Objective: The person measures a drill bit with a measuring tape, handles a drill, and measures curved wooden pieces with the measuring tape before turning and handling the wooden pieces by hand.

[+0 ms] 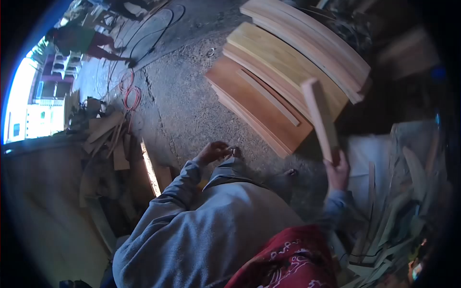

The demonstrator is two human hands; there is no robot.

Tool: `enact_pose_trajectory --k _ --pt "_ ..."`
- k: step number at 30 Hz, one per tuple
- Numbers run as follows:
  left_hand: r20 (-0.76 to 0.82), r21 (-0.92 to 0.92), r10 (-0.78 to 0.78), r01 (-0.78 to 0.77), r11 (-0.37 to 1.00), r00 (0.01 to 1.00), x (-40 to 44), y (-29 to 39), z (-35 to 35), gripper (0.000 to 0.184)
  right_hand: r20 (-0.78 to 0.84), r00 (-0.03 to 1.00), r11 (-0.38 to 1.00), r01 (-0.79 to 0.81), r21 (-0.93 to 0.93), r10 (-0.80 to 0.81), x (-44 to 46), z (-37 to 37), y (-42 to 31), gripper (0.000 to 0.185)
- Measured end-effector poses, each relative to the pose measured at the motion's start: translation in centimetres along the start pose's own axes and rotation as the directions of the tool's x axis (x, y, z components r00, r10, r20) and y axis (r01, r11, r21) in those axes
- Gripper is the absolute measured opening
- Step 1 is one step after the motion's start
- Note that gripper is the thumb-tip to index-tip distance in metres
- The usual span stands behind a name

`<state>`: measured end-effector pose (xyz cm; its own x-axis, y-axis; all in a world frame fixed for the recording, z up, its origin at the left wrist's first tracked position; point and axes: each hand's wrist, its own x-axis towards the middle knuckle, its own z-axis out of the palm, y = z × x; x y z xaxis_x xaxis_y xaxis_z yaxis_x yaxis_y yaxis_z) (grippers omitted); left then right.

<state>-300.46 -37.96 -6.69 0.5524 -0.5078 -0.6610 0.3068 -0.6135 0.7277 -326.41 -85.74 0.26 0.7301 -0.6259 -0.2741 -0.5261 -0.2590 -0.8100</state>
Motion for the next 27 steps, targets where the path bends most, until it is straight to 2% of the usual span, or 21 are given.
enact_pose_trajectory --k 2,3,5,7,10,13,14,17,18,21,22,23,24,25,27 --pt "0.002 -0.012 0.196 -0.196 0.981 0.981 2.3 2.4 -3.1 0.052 -0.021 0.997 0.981 0.071 -0.181 -0.076 1.7 8.9 -8.4 0.082" --pt "-0.02 0.022 0.27 -0.269 0.963 0.963 2.8 3.9 -4.9 0.055 0.006 0.991 0.972 0.131 -0.193 -0.133 2.0 12.1 -14.4 0.084" --pt "0.059 -0.193 0.284 -0.268 0.944 0.957 1.8 9.6 -8.8 0.064 -0.004 0.976 0.959 0.213 -0.187 -0.218 3.8 18.2 -18.4 0.078" --pt "0.087 -0.302 0.308 -0.27 0.914 0.947 1.4 13.3 -11.8 0.074 0.0 0.925 0.875 0.36 -0.324 -0.38 4.8 21.8 -23.7 0.068" --pt "-0.007 -0.466 0.375 -0.335 0.819 0.927 2.5 16.0 -15.1 0.084 0.042 0.84 0.753 0.507 -0.42 -0.542 6.7 26.8 -31.2 0.056" --pt "-0.05 -0.586 0.378 -0.334 0.739 0.924 3.7 18.3 -17.7 0.087 0.077 0.794 0.696 0.571 -0.435 -0.603 8.3 31.2 -35.4 0.052" --pt "-0.081 -0.647 0.404 -0.356 0.674 0.911 4.5 19.0 -18.6 0.08 0.087 0.779 0.675 0.588 -0.447 -0.621 9.5 32.9 -36.1 0.052" --pt "-0.109 -0.73 0.288 -0.273 0.626 0.951 7.9 19.5 -22.1 0.064 0.131 0.75 0.633 0.627 -0.454 -0.649 12.7 37.7 -38.8 0.051" --pt "-0.172 -0.77 0.319 -0.329 0.546 0.932 9.0 19.8 -23.6 0.048 0.142 0.732 0.617 0.649 -0.445 -0.667 14.3 39.4 -39.4 0.051" --pt "-0.187 -0.753 0.29 -0.327 0.572 0.939 12.0 20.6 -30.0 0.04 0.174 0.705 0.605 0.689 -0.398 -0.688 18.6 43.8 -42.5 0.053" --pt "-0.211 -0.794 0.332 -0.359 0.491 0.92 13.0 21.1 -32.0 0.039 0.206 0.695 0.596 0.705 -0.385 -0.689 20.5 44.7 -44.3 0.054" --pt "-0.205 -0.803 0.361 -0.367 0.47 0.91 14.2 21.5 -34.3 0.04 0.247 0.686 0.586 0.719 -0.373 -0.684 21.9 45.3 -46.0 0.055" --pt "-0.233 -0.781 0.308 -0.366 0.506 0.922 15.7 21.8 -36.5 0.04 0.263 0.664 0.577 0.743 -0.339 -0.7 23.1 45.6 -47.9 0.056" --pt "-0.261 -0.753 0.261 -0.365 0.547 0.929 17.0 22.4 -39.0 0.04 0.287 0.689 0.631 0.725 -0.277 -0.666 24.1 45.7 -49.8 0.055" --pt "-0.302 -0.733 0.302 -0.422 0.533 0.904 19.1 23.3 -43.9 0.04 0.333 0.731 0.729 0.666 -0.157 -0.596 26.2 45.8 -53.0 0.054"
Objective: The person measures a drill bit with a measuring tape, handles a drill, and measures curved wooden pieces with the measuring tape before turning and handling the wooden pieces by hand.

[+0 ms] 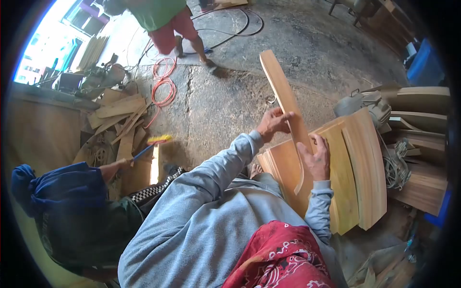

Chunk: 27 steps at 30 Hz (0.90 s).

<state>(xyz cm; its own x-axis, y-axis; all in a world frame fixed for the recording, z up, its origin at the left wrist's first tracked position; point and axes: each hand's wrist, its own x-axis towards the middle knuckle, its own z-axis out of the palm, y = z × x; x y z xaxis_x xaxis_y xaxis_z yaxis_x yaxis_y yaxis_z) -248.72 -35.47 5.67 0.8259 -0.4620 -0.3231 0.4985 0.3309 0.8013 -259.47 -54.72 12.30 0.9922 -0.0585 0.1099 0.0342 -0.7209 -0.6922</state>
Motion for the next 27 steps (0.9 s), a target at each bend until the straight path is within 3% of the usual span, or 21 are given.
enact_pose_trajectory --k 1,3,5,10,13,14,16,20,22,24,27 --pt "-0.017 -0.013 0.006 -0.006 1.0 1.0 2.2 1.2 -1.5 0.04 0.023 0.997 0.997 -0.074 -0.004 0.074 1.4 -0.3 0.1 0.051" --pt "-0.037 -0.038 0.018 -0.019 0.999 0.999 6.0 4.1 -4.4 0.04 0.103 0.967 0.955 -0.249 0.16 0.235 3.9 -0.2 0.8 0.052" --pt "-0.056 -0.058 0.005 -0.009 0.998 0.998 9.9 6.8 -7.7 0.04 0.197 0.92 0.865 -0.386 0.32 0.338 6.2 0.8 1.8 0.059" --pt "-0.11 -0.086 0.01 -0.02 0.996 0.994 19.3 13.6 -15.2 0.043 0.314 0.753 0.595 -0.652 0.469 0.578 11.9 5.6 3.2 0.062" --pt "-0.133 -0.113 -0.016 0.001 0.994 0.991 23.2 18.7 -18.0 0.041 0.379 0.693 0.422 -0.693 0.585 0.613 17.5 8.1 -0.7 0.061" --pt "-0.155 -0.118 -0.03 0.011 0.993 0.987 24.3 20.0 -18.9 0.04 0.404 0.718 0.375 -0.661 0.65 0.567 19.2 8.7 -1.6 0.06" --pt "-0.115 -0.163 -0.001 -0.018 0.986 0.993 27.2 21.7 -21.1 0.039 0.426 0.767 0.435 -0.629 0.644 0.48 23.2 9.3 -3.8 0.059" --pt "-0.112 -0.241 0.002 -0.029 0.97 0.994 32.0 24.7 -23.9 0.037 0.469 0.751 0.412 -0.652 0.636 0.465 30.0 10.5 -5.7 0.061" --pt "-0.147 -0.272 0.0 -0.041 0.962 0.989 34.6 26.2 -24.4 0.035 0.484 0.743 0.435 -0.666 0.606 0.462 33.0 11.2 -5.3 0.065" --pt "-0.17 -0.279 0.002 -0.05 0.959 0.985 37.5 27.0 -25.5 0.032 0.533 0.721 0.367 -0.688 0.627 0.443 36.1 12.1 -4.5 0.066" --pt "-0.181 -0.274 0.016 -0.066 0.959 0.983 41.7 29.7 -26.3 0.033 0.526 0.745 0.416 -0.666 0.619 0.411 42.0 13.2 -2.4 0.064"
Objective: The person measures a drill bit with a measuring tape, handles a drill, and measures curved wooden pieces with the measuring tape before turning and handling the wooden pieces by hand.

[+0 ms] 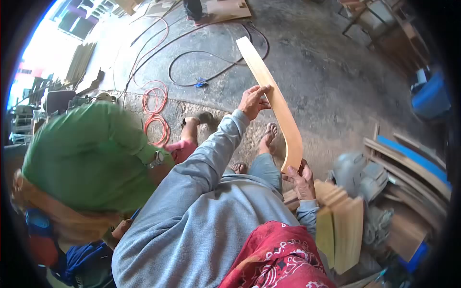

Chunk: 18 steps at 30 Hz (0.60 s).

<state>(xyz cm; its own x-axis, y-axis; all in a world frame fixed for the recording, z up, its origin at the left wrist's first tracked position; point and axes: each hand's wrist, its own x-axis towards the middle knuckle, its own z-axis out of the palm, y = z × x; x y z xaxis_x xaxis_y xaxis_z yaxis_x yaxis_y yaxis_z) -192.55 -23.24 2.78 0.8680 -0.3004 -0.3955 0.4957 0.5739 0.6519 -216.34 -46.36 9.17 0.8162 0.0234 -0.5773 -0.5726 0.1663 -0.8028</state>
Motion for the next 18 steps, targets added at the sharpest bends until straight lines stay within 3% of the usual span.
enact_pose_trajectory --k 5,7,8,11,14,18 --pt "0.033 -0.004 0.11 -0.11 0.994 0.993 10.4 5.7 2.4 0.033 0.029 0.999 0.999 0.03 -0.009 -0.03 11.7 -3.5 -6.7 0.059" --pt "0.057 -0.024 0.123 -0.122 0.992 0.991 13.4 6.4 2.7 0.032 -0.004 0.998 0.918 0.063 -0.391 -0.07 17.1 -7.5 -8.7 0.053" --pt "0.049 -0.048 0.11 -0.108 0.993 0.993 15.4 7.5 3.6 0.03 0.048 0.992 0.971 0.121 -0.205 -0.114 18.5 -6.7 -12.7 0.048" --pt "0.03 -0.143 0.155 -0.149 0.978 0.988 21.4 9.9 4.8 0.028 0.022 0.998 0.984 0.054 -0.171 -0.051 24.9 -8.5 -20.2 0.049" --pt "-0.004 -0.155 0.179 -0.178 0.972 0.984 24.7 13.1 6.9 0.027 0.061 0.993 0.957 0.11 -0.267 -0.097 30.5 -10.4 -25.9 0.058" --pt "-0.04 -0.203 0.243 -0.246 0.948 0.969 30.0 16.6 7.0 0.029 0.065 0.99 0.964 0.135 -0.231 -0.123 36.5 -8.8 -32.2 0.06"
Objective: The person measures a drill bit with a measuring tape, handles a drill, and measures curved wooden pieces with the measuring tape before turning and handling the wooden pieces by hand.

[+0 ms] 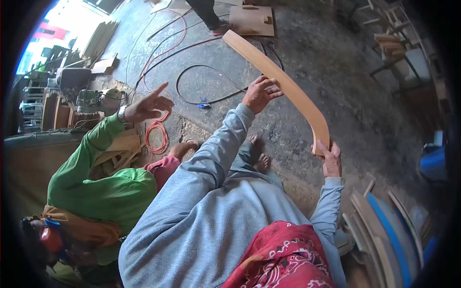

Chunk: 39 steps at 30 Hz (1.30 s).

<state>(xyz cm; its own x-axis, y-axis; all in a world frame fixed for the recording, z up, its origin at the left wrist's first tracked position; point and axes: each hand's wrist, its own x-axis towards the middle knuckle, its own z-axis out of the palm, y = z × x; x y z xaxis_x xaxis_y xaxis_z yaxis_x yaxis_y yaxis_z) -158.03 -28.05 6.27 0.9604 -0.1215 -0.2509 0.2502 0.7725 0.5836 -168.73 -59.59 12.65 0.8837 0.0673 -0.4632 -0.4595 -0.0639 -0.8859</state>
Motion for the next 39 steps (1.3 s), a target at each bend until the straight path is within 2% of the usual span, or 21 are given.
enact_pose_trajectory --k 5,9,10,14,18,20,21,24,27,28,31,32,35,39 --pt "-0.013 -0.028 0.017 -0.017 0.999 1.0 9.6 3.3 0.0 0.034 0.037 0.999 1.0 0.002 -0.027 -0.001 11.3 -0.6 -2.1 0.06" --pt "-0.027 -0.081 0.023 -0.025 0.996 0.999 17.9 5.8 0.6 0.033 0.052 0.998 0.998 -0.045 -0.052 0.048 19.0 -0.3 -7.6 0.06" --pt "0.009 -0.081 0.022 -0.021 0.996 1.0 18.8 6.5 1.0 0.033 0.003 0.998 0.983 0.057 -0.173 -0.057 19.6 -0.8 -7.5 0.059" --pt "0.024 -0.056 0.021 -0.019 0.998 0.999 25.4 9.0 2.9 0.033 0.09 0.995 0.967 0.052 -0.249 -0.03 25.7 -1.4 -12.8 0.059" --pt "0.006 -0.019 0.064 -0.064 0.998 0.998 30.1 10.9 4.9 0.039 0.138 0.986 0.957 0.128 -0.261 -0.094 31.2 -0.2 -17.9 0.063" --pt "-0.016 -0.013 0.097 -0.097 0.995 0.995 32.6 10.7 5.2 0.041 0.194 0.977 0.906 0.157 -0.392 -0.086 33.9 -0.4 -20.2 0.069" --pt "-0.026 -0.008 0.117 -0.117 0.993 0.993 33.9 10.8 5.5 0.042 0.222 0.971 0.873 0.179 -0.454 -0.084 35.4 -0.5 -21.3 0.073" --pt "-0.027 0.043 0.127 -0.126 0.991 0.991 37.8 10.9 6.9 0.047 0.264 0.91 0.765 0.413 -0.495 -0.321 41.2 -1.9 -22.3 0.087" --pt "-0.067 0.063 0.158 -0.153 0.986 0.985 41.9 10.3 8.8 0.048 0.331 0.859 0.686 0.511 -0.517 -0.39 47.2 -4.0 -24.1 0.098" --pt "-0.093 0.072 0.182 -0.176 0.982 0.979 43.3 10.1 9.6 0.048 0.347 0.882 0.746 0.46 -0.481 -0.32 48.6 -4.4 -25.8 0.097" --pt "-0.126 0.11 0.225 -0.212 0.971 0.966 47.7 10.8 12.5 0.05 0.431 0.845 0.728 0.507 -0.461 -0.316 54.4 -6.3 -29.4 0.093" --pt "-0.141 0.111 0.229 -0.215 0.97 0.963 49.0 10.8 13.5 0.05 0.468 0.793 0.638 0.6 -0.483 -0.391 55.8 -6.8 -30.6 0.085" --pt "-0.152 0.098 0.275 -0.263 0.96 0.949 52.9 10.8 16.0 0.05 0.5 0.798 0.613 0.589 -0.527 -0.336 60.1 -8.5 -34.1 0.078" --pt "-0.172 0.104 0.3 -0.286 0.953 0.938 56.3 12.7 18.2 0.047 0.522 0.787 0.631 0.594 -0.499 -0.329 65.2 -9.9 -36.6 0.072"
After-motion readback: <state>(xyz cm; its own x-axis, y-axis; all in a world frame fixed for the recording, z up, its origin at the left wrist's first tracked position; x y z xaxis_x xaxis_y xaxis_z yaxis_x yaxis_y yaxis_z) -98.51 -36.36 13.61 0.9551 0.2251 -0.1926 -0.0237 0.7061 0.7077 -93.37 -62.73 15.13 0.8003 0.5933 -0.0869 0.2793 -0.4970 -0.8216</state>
